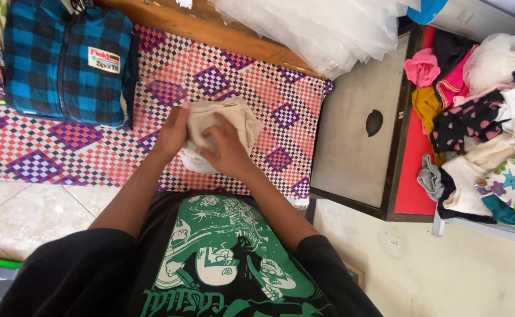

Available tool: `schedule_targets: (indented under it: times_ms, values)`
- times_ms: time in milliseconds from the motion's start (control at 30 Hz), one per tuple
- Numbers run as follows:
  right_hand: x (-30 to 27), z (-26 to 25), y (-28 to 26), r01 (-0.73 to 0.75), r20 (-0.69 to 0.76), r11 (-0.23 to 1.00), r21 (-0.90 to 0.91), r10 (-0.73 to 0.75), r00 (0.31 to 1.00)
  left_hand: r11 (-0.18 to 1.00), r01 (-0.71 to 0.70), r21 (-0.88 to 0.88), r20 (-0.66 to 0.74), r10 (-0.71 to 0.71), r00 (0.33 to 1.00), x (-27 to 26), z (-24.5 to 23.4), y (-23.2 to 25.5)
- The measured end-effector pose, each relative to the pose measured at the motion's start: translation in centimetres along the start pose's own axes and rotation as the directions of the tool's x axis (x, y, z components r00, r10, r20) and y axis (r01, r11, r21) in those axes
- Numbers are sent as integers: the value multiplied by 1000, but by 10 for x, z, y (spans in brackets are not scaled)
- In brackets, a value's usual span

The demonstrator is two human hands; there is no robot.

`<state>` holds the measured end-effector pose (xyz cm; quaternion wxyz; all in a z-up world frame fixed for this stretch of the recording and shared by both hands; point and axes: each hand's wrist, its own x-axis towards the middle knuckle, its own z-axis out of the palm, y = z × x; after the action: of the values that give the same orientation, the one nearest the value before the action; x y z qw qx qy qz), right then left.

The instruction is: Folding various items of clothing and attaching tags using a tagging gun.

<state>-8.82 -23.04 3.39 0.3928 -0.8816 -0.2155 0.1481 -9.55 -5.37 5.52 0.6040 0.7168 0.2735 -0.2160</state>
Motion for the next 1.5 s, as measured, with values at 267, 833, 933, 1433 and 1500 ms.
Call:
schedule_targets:
  times_ms: [267,833,933,1433,1500]
  values:
    - [2,-5,42,138,-279,962,238,-69,958,923,-267,279,1,278,961,15,-7,-21]
    - [6,58,63,99,89,780,-618,-56,995,828,-94,553,-181,229,956,82,-1,-92]
    - [9,56,69,119,76,763,-636,-92,993,875,-15,485,-99,72,992,83,-7,-81]
    - [-27,-29,8,40,151,975,217,-74,986,802,106,-588,62,-86,994,-3,16,-3]
    - [-27,-38,-2,36,147,973,226,-70,987,718,144,-681,111,-92,990,-22,19,22]
